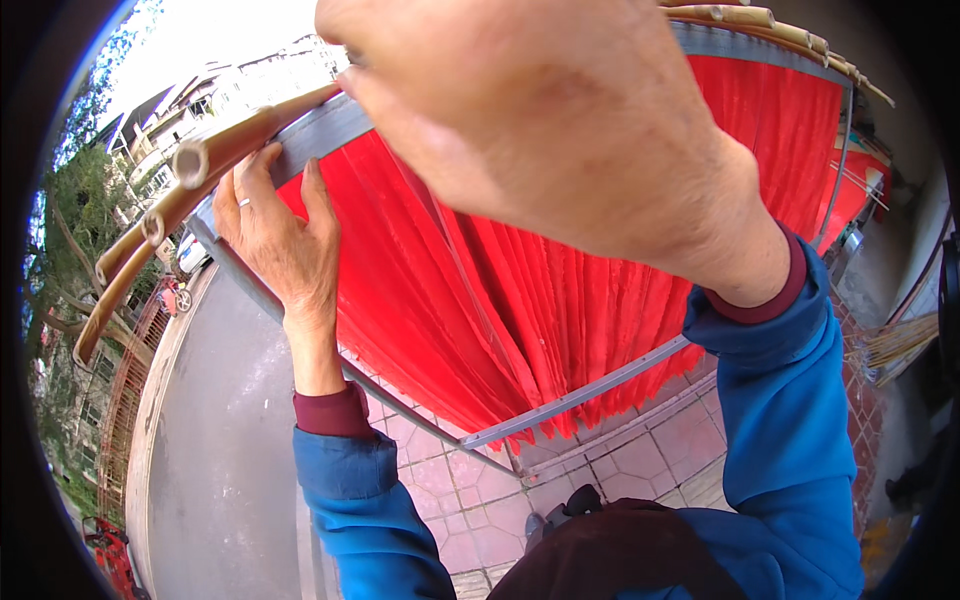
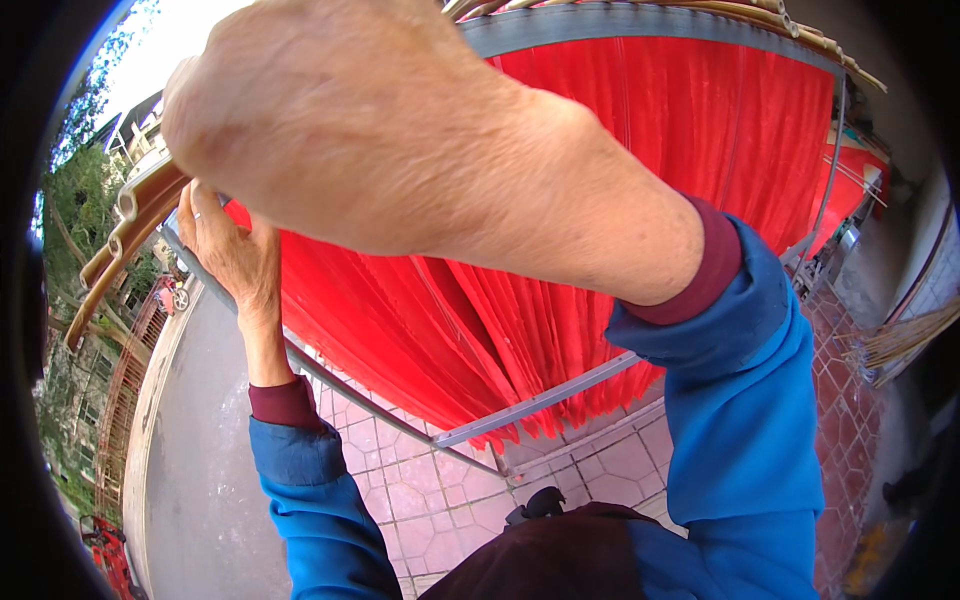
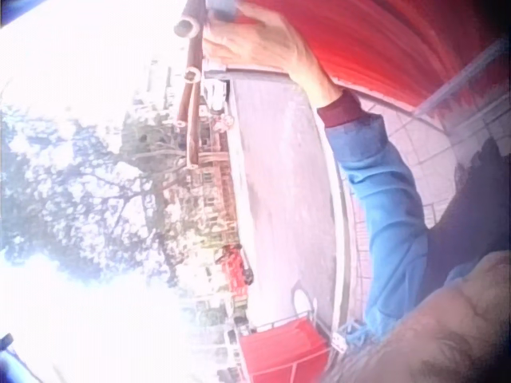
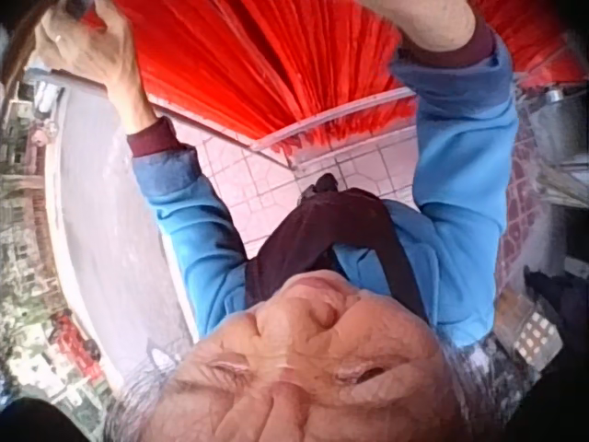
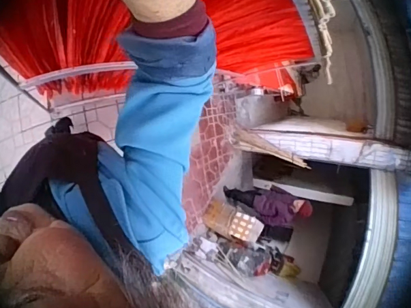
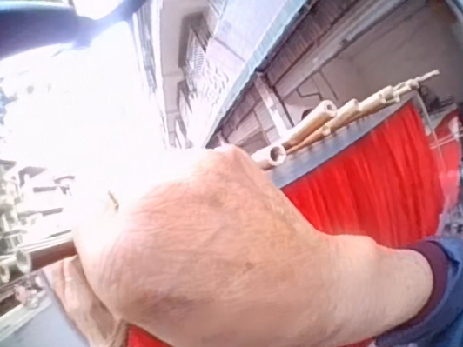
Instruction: The person assembles a large red paper lantern by inserting bamboo sticks into slots along the top metal ring. They repeatedly pick up sticks, align them with the ring, and press them into place while holding the lantern steady with the other hand.
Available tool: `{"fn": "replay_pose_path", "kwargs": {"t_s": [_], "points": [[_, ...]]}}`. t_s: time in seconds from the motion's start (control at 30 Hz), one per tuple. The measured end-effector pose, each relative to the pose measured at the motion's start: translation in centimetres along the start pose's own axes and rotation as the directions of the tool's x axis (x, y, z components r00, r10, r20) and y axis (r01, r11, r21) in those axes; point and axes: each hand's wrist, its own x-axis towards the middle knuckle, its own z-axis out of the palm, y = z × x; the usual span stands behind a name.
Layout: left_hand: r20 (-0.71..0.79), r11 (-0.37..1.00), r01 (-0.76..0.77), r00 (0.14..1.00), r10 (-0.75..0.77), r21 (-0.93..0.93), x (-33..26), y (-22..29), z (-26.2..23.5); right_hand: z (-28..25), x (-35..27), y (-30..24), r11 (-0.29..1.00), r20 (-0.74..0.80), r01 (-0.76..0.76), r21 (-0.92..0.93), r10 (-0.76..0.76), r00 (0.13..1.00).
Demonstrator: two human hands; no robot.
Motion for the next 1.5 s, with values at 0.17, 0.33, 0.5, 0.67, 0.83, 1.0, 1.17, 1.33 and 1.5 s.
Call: {"fn": "replay_pose_path", "kwargs": {"t_s": [0.17,0.33,0.5,0.67,0.83,1.0,1.17,1.33,1.5], "points": [[-0.017,1.0,-0.025,1.0,0.024,-0.016,0.1,0.4,0.0,-0.9,1.8,-0.7,0.994,0.057,0.064,-0.094,-0.059,0.997],[0.042,0.997,-0.075,0.996,0.075,-0.008,0.3,-0.3,-0.4,0.0,4.0,-1.8,0.988,0.105,0.073,-0.138,-0.058,0.993],[0.049,0.995,-0.104,0.993,0.104,-0.007,0.2,-0.4,-0.3,0.7,4.6,-2.1,0.988,0.131,0.024,-0.155,-0.004,0.991],[0.036,0.994,-0.107,0.994,0.106,0.011,0.2,-0.2,0.1,1.7,4.7,-1.7,0.994,0.119,-0.084,-0.063,0.091,0.989],[0.019,0.998,-0.064,0.998,0.064,-0.018,0.0,0.1,0.4,1.5,4.3,-1.7,0.986,0.192,-0.137,-0.094,0.153,0.969],[0.003,0.997,-0.066,0.998,0.066,-0.043,-0.4,-0.1,0.7,2.5,4.5,-1.2,0.997,-0.005,0.068,0.04,-0.068,0.998],[-0.069,0.959,-0.132,0.991,0.119,-0.25,-1.1,-1.9,0.3,1.5,4.0,-2.5,0.979,0.16,-0.146,-0.141,0.168,0.973],[-0.143,0.965,-0.061,0.989,0.025,-0.254,-2.4,-4.9,-2.0,2.3,3.7,-1.8,0.978,0.084,-0.2,0.057,0.195,0.977],[-0.142,0.977,-0.019,0.99,-0.012,-0.212,-2.2,-6.9,-2.2,2.7,3.9,-2.0,0.943,0.078,-0.309,0.121,0.301,0.95]]}}
